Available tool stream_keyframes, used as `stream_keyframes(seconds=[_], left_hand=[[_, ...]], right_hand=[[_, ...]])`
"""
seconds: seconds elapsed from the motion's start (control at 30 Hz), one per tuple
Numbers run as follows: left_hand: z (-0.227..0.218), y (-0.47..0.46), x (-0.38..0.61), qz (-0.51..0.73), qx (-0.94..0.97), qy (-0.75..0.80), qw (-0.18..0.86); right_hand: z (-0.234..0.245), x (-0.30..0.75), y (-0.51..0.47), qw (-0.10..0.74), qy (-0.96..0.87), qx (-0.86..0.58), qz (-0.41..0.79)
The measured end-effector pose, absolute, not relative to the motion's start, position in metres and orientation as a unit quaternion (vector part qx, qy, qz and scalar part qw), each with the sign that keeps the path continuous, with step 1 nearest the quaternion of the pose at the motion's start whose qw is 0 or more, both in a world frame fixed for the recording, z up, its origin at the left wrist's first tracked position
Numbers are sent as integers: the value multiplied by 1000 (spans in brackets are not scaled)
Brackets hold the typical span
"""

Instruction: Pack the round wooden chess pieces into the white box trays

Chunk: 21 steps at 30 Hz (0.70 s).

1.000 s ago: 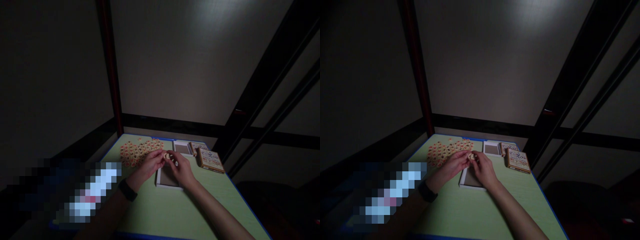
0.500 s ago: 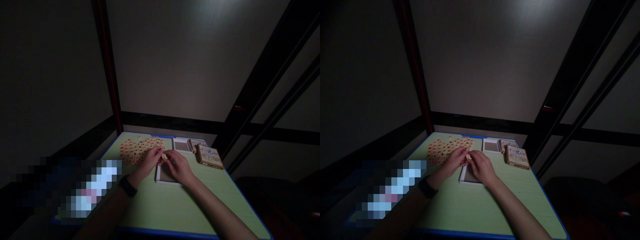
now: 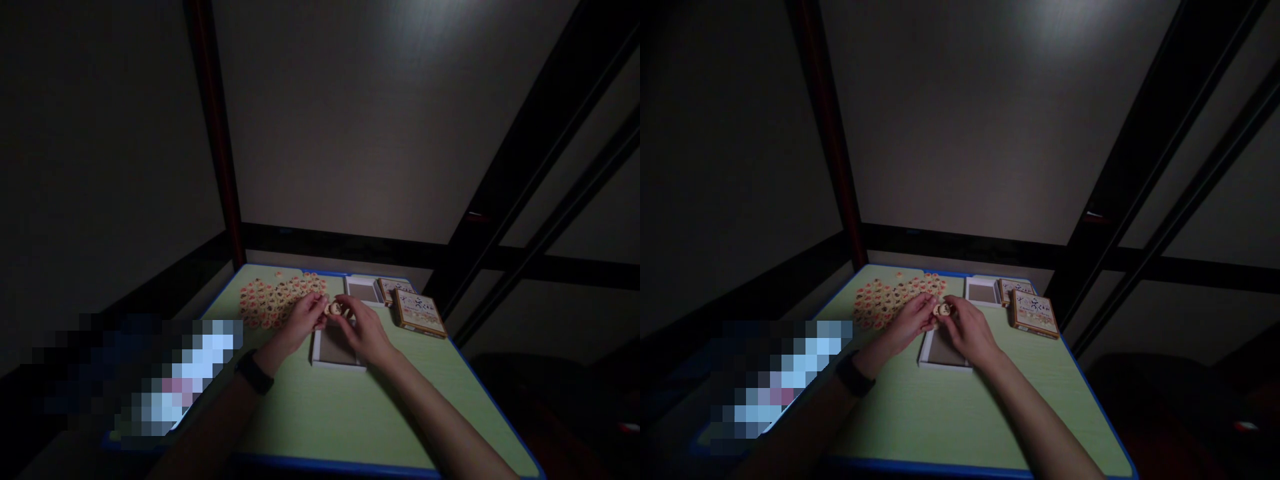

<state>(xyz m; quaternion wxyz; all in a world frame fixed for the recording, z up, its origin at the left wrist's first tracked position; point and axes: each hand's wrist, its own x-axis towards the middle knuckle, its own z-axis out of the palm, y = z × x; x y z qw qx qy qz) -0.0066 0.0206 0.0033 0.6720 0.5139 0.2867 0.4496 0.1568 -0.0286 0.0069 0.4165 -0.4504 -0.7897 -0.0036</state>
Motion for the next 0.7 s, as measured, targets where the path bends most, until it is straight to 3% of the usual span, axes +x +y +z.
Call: stream_keyframes(seconds=[0.1,0.4,0.7], left_hand=[[5,22,-10,462,495,296,674],[-10,38,-13,506,484,342,627],[-16,39,-11,472,492,359,637]], right_hand=[[12,165,-26,380,-788,-485,11],[2,156,-23,158,-819,-551,33],[-13,146,-15,163,-790,-590,43]])
